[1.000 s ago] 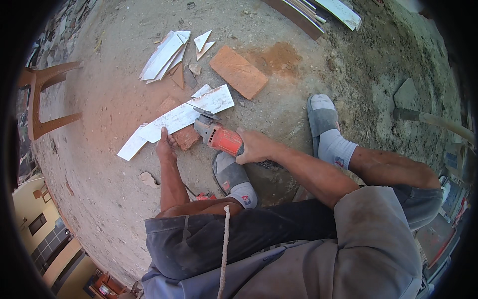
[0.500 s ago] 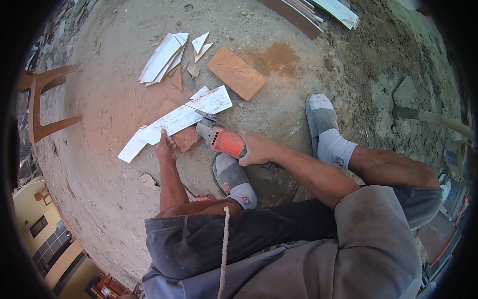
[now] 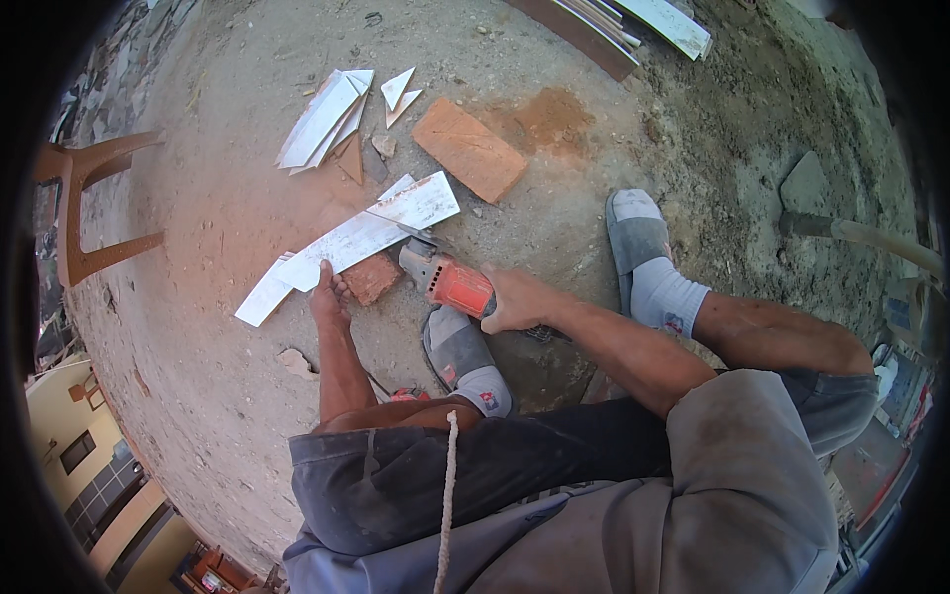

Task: Cutting tiles using a handheld angle grinder on the ground.

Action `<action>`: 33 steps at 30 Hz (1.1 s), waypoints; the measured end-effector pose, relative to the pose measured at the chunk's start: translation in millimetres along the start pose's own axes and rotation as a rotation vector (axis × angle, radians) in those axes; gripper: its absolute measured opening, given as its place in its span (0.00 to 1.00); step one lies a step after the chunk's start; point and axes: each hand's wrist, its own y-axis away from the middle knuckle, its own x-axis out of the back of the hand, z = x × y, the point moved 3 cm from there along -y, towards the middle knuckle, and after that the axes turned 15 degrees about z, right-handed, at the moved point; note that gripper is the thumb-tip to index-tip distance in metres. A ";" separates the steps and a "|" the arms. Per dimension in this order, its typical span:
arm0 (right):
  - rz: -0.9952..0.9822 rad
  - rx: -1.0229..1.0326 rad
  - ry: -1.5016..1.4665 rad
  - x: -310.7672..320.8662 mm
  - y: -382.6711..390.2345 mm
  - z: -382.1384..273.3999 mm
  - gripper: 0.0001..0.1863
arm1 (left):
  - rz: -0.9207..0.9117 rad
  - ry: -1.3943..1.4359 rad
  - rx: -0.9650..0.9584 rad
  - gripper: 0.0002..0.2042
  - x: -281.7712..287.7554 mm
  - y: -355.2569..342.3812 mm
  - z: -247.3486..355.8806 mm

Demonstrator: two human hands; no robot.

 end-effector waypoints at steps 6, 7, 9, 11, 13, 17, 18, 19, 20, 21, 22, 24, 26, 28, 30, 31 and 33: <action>0.000 0.011 0.015 -1.6 -2.4 3.3 0.37 | -0.003 -0.005 -0.006 0.16 0.4 0.6 -0.5; 0.002 0.011 0.009 -1.3 -2.8 2.3 0.37 | -0.006 -0.004 -0.008 0.16 0.0 1.1 0.3; 0.004 0.012 0.004 -0.2 -3.8 -0.5 0.37 | -0.004 -0.004 -0.016 0.16 -0.5 1.9 0.7; 0.003 0.019 0.032 1.5 -5.3 -4.1 0.37 | -0.002 -0.004 -0.024 0.16 0.2 1.6 0.9; 0.005 0.025 0.033 2.8 -6.4 -3.2 0.36 | -0.004 -0.002 -0.011 0.16 -0.6 2.0 -0.1; -0.009 0.033 0.028 3.5 -9.4 -10.1 0.36 | -0.006 -0.006 -0.034 0.16 -0.1 1.3 1.4; -0.010 0.034 0.028 4.4 -9.8 -12.5 0.36 | -0.008 -0.008 -0.034 0.16 0.0 1.6 1.2; -0.010 0.043 0.036 5.7 -10.6 -15.2 0.36 | -0.009 -0.009 -0.035 0.16 0.3 2.0 1.0; -0.009 0.053 0.043 6.0 -11.7 -16.8 0.36 | -0.007 -0.009 -0.035 0.16 0.8 2.1 0.8; -0.009 0.052 0.044 6.1 -12.6 -16.6 0.36 | -0.011 -0.007 -0.035 0.16 -0.1 2.9 0.4; -0.014 0.045 0.057 5.8 -13.5 -15.8 0.36 | -0.015 -0.004 -0.036 0.16 -1.0 3.4 0.2; -0.021 0.039 0.069 5.3 -16.0 -16.4 0.36 | -0.013 0.002 -0.025 0.16 -1.5 2.4 0.2; -0.031 0.031 0.066 4.7 -19.2 -18.7 0.36 | -0.009 0.009 -0.015 0.16 0.4 0.7 0.3; -0.038 0.031 0.069 5.7 -21.5 -23.4 0.37 | -0.012 0.011 -0.015 0.16 0.1 1.8 0.0; -0.045 0.032 0.071 5.3 -23.3 -24.2 0.37 | -0.015 0.007 -0.018 0.16 0.0 2.5 -0.2; -0.040 0.042 0.069 4.0 -24.5 -23.1 0.37 | -0.019 0.002 -0.022 0.16 0.0 2.5 -0.2; -0.037 0.053 0.068 1.0 -26.9 -20.7 0.38 | -0.015 0.001 -0.024 0.17 -0.1 2.4 0.3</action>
